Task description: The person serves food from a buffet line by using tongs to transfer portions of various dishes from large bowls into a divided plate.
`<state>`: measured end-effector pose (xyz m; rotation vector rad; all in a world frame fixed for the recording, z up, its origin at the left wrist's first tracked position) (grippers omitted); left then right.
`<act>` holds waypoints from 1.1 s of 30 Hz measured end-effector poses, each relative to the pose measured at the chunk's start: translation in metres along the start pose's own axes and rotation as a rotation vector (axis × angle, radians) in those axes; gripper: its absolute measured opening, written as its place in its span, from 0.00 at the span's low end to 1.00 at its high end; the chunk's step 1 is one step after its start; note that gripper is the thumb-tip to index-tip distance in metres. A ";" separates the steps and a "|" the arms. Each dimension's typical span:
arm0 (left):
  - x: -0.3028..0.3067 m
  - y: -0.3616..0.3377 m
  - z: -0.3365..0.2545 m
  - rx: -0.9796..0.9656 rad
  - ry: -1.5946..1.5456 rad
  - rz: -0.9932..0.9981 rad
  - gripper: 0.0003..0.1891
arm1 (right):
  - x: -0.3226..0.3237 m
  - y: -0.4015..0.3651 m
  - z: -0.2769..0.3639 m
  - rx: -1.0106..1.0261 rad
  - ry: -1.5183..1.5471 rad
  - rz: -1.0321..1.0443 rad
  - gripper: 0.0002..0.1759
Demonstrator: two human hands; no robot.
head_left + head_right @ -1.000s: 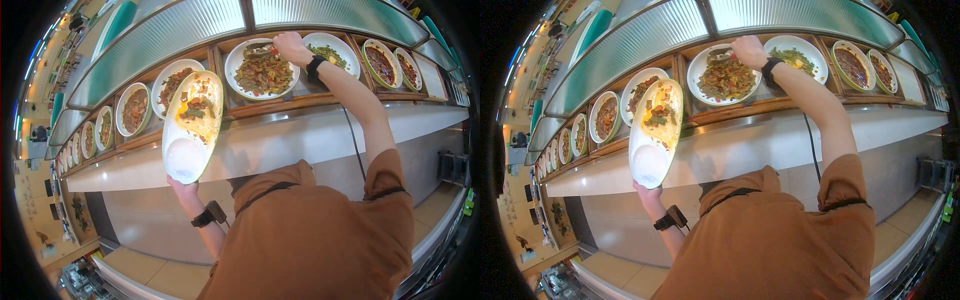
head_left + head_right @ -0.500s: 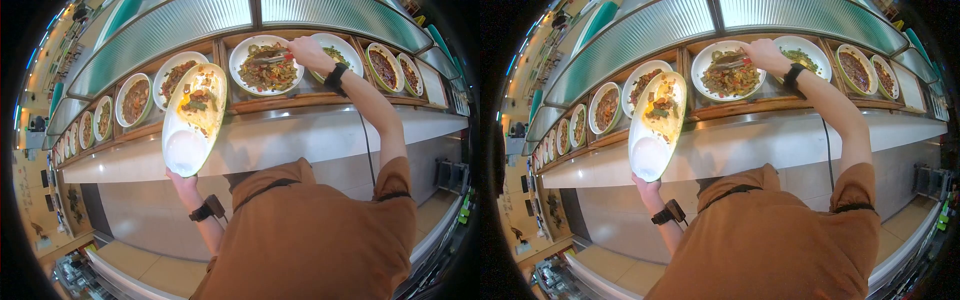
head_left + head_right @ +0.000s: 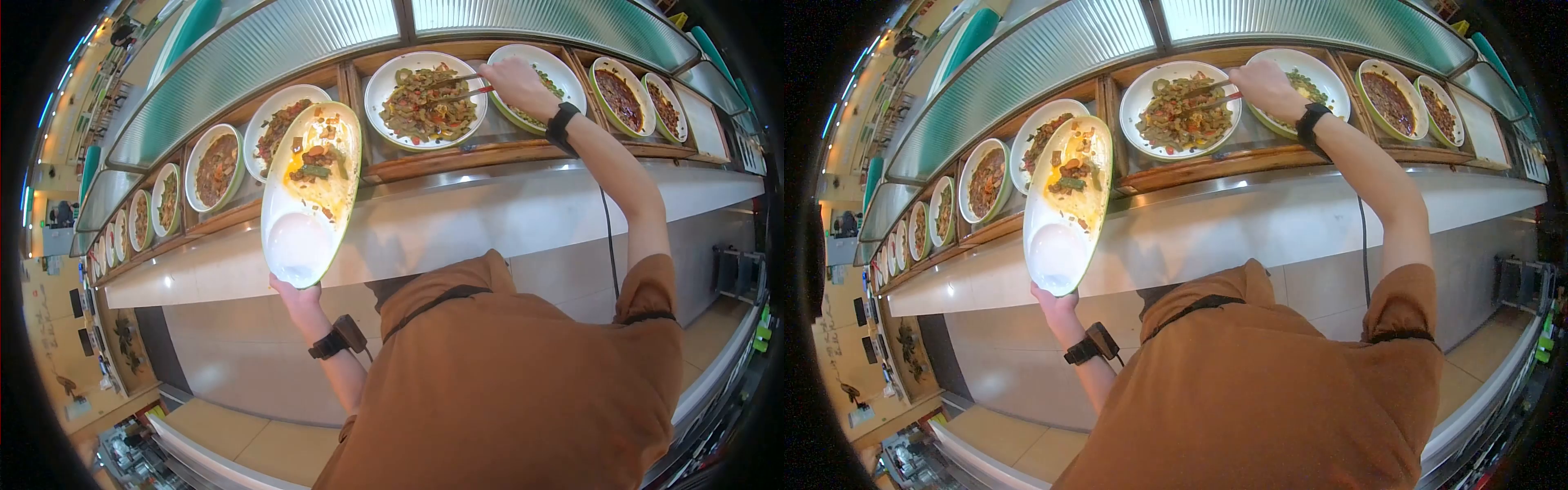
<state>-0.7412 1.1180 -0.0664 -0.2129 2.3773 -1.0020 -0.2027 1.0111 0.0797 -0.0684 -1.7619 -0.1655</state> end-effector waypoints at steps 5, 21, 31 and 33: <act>-0.007 -0.009 0.001 0.026 -0.014 -0.009 0.24 | -0.008 0.005 -0.005 -0.095 0.144 0.014 0.09; 0.005 -0.001 0.002 0.005 -0.056 -0.019 0.23 | -0.024 0.030 0.021 -0.072 0.153 0.068 0.08; 0.003 0.000 0.000 0.010 -0.061 0.004 0.23 | -0.027 0.027 0.014 -0.142 0.223 0.123 0.15; 0.002 -0.001 0.000 0.006 -0.060 0.001 0.23 | -0.011 0.024 0.021 -0.088 0.202 0.105 0.14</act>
Point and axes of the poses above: each hand's wrist, its own y-axis towards the middle knuckle, its own x-axis out of the back of the hand, z = x × y, the point moved 9 cm from there along y, towards the middle knuckle, and after that the axes turned 6 degrees about x, right-handed, at the moved point
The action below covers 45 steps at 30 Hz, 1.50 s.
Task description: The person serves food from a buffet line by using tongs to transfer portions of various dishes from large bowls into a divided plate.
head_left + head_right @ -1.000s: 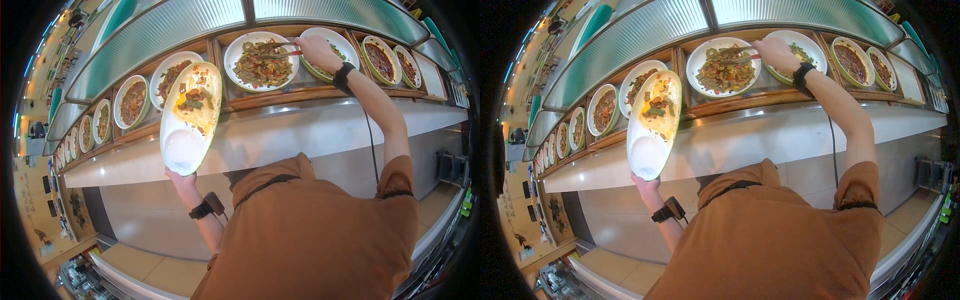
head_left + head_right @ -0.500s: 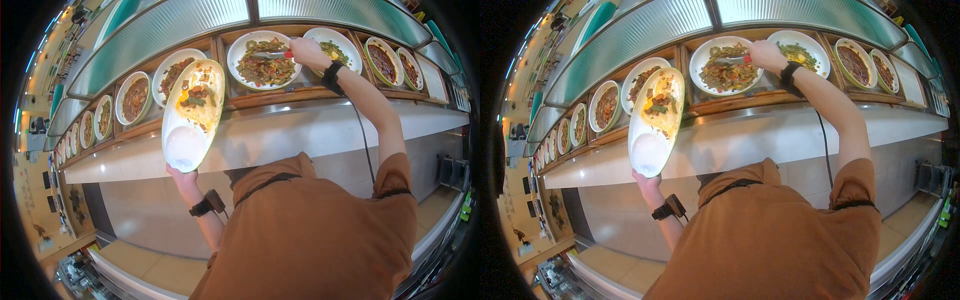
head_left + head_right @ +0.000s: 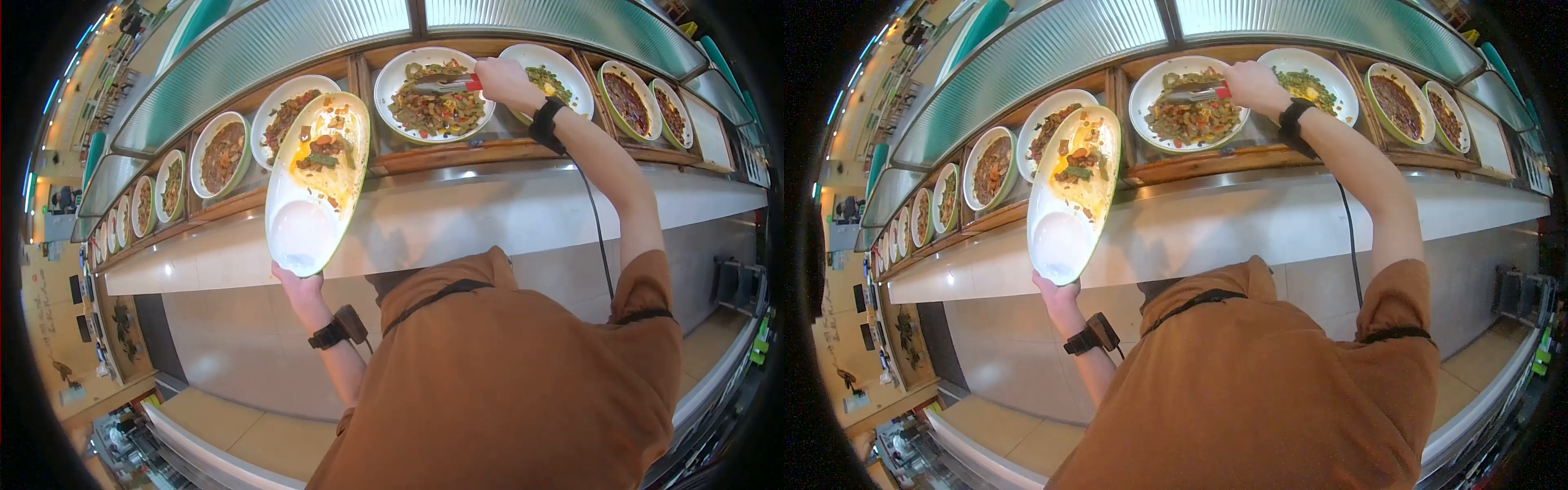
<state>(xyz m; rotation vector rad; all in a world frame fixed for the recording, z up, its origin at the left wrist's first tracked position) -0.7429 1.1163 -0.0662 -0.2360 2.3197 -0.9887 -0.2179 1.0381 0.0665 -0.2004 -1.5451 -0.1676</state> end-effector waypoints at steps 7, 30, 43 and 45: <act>-0.002 0.001 0.001 0.030 0.041 0.012 0.22 | -0.020 0.012 0.012 0.096 -0.102 -0.097 0.10; 0.004 0.008 0.002 0.034 -0.036 -0.006 0.24 | -0.044 -0.030 -0.042 -0.365 1.109 0.237 0.09; 0.003 0.007 0.001 0.036 0.012 0.023 0.25 | -0.046 0.036 0.092 -0.034 1.097 0.298 0.08; -0.004 -0.001 0.001 0.038 -0.031 0.044 0.23 | -0.047 0.043 0.106 -0.007 0.964 0.322 0.07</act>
Point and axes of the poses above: each hand's wrist, its own y-axis towards the middle knuckle, its own x-axis out of the back of the hand, z = x × y, the point moved 9 cm from there along y, towards the middle knuckle, and after that the axes turned 6 degrees about x, right-handed, at the moved point
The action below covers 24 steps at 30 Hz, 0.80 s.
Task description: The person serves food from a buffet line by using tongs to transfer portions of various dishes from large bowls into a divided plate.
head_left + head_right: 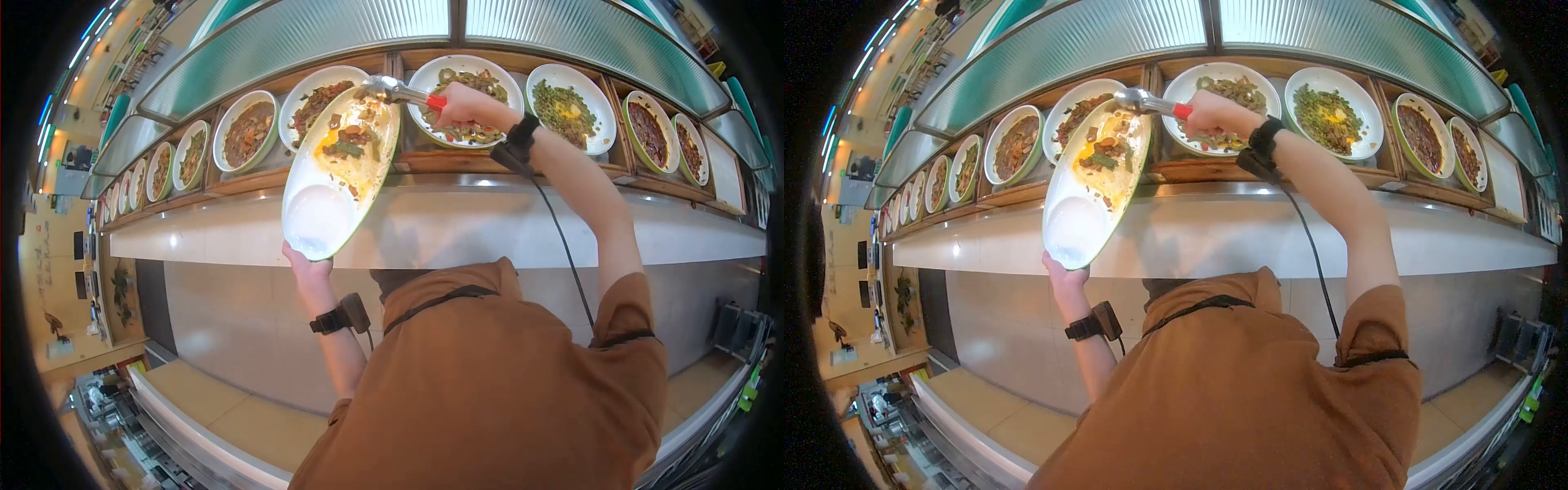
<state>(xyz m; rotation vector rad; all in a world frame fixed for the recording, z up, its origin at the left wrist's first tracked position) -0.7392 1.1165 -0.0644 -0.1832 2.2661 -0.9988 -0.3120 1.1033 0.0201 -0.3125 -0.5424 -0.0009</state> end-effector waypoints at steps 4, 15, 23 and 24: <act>0.000 0.000 -0.001 -0.021 -0.003 0.001 0.23 | -0.009 0.017 0.011 0.035 -0.333 -0.045 0.09; -0.001 0.002 -0.001 -0.009 -0.013 0.001 0.23 | -0.001 -0.024 0.077 0.335 -0.865 -0.340 0.06; 0.001 0.009 -0.001 -0.026 0.021 0.017 0.25 | -0.001 -0.036 0.083 0.234 -0.887 -0.355 0.06; 0.002 0.010 -0.001 -0.023 0.020 0.024 0.25 | -0.002 -0.036 0.077 0.179 -0.838 -0.333 0.07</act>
Point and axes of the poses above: each hand's wrist, its own y-axis towards the middle knuckle, its own x-axis out of the back of the hand, z = x × y, the point moved 9 cm from there along y, towards the middle knuckle, and after that the axes turned 6 degrees about x, right-handed, at the moved point
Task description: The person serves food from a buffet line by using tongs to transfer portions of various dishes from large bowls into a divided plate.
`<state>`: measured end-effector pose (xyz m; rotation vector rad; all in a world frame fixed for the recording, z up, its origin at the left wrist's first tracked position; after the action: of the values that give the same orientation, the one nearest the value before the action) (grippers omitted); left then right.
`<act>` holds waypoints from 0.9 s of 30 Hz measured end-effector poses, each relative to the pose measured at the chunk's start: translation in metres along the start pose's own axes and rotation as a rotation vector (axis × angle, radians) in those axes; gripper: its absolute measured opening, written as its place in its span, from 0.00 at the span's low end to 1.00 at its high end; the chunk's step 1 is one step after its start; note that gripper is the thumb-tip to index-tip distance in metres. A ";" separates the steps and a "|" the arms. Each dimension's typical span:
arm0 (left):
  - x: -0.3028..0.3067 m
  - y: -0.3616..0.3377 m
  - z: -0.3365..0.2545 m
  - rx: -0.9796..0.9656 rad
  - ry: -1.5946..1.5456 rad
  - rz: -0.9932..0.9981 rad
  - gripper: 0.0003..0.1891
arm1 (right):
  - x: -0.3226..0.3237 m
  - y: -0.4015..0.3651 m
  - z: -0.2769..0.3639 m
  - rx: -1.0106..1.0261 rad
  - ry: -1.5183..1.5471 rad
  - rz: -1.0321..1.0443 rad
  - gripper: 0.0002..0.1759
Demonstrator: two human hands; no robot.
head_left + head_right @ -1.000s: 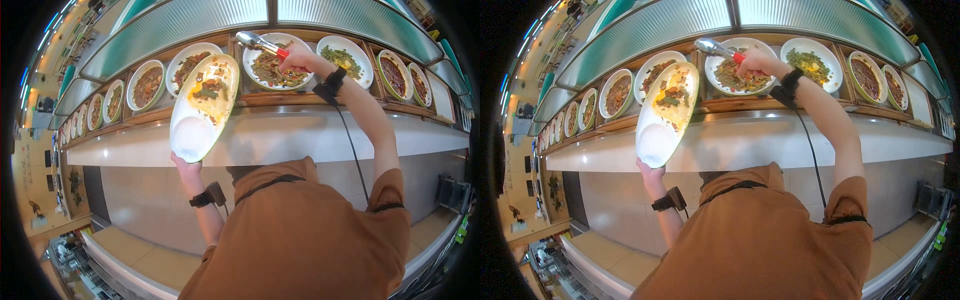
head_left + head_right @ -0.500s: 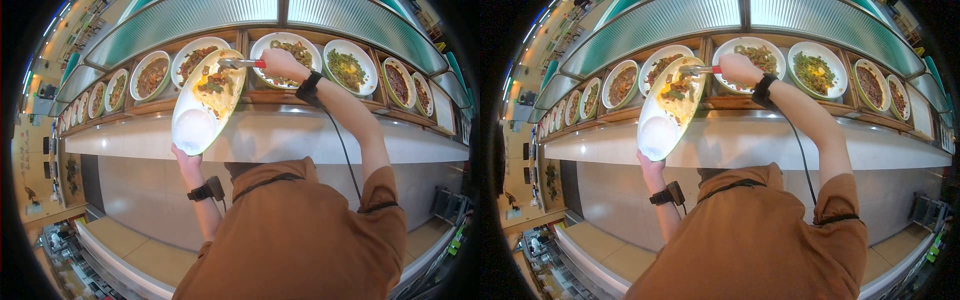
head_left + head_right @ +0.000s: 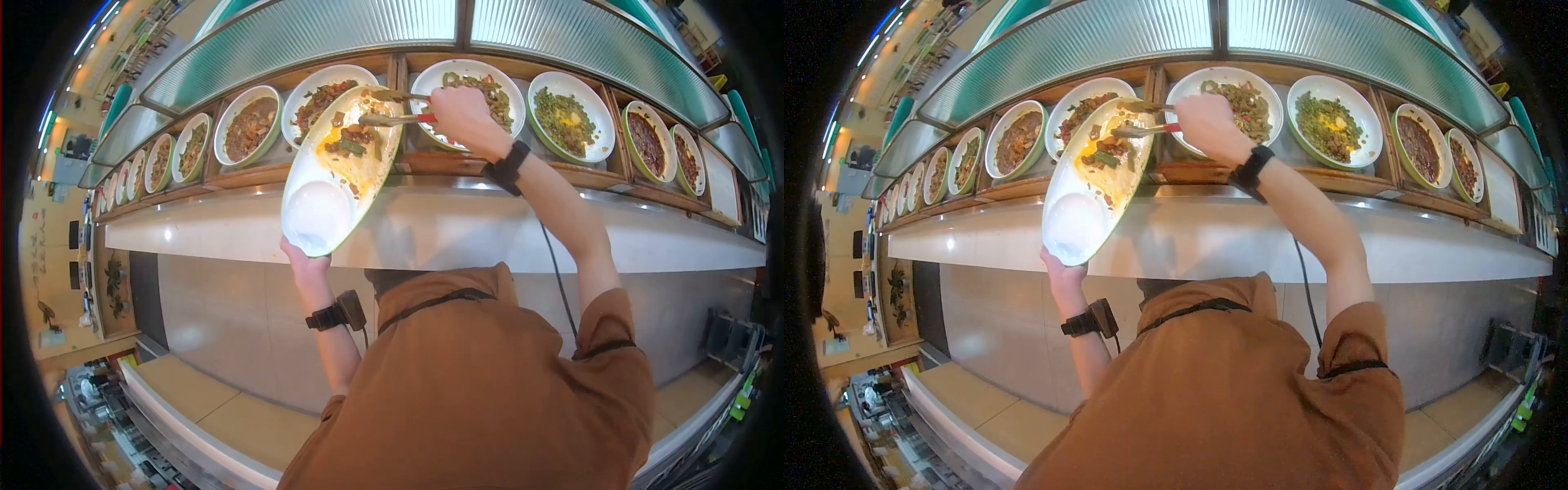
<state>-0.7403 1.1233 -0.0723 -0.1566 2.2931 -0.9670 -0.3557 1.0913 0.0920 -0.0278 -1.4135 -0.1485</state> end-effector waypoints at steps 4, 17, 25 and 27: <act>0.006 0.015 -0.002 -0.088 0.061 0.105 0.26 | -0.013 -0.014 -0.024 -0.239 0.278 0.052 0.13; 0.001 0.021 0.002 -0.117 -0.111 0.144 0.34 | -0.089 -0.176 -0.080 -0.798 1.242 -0.366 0.20; -0.016 -0.005 -0.045 -0.204 -0.108 0.179 0.34 | -0.075 -0.164 -0.050 -0.804 1.182 -0.350 0.20; -0.016 -0.009 -0.078 -0.197 -0.111 0.164 0.34 | -0.070 -0.146 -0.025 -0.822 1.169 -0.313 0.20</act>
<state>-0.7761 1.1697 -0.0170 -0.0995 2.2557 -0.6337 -0.3587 0.9499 0.0088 -0.3420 -0.1127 -0.8482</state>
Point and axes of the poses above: each hand's wrist, its own y-axis towards the middle knuckle, its own x-axis out of the back of the hand, z = x × y, the point moved 9 cm from there along y, towards the middle knuckle, and after that the axes turned 6 degrees about x, right-handed, at the moved point
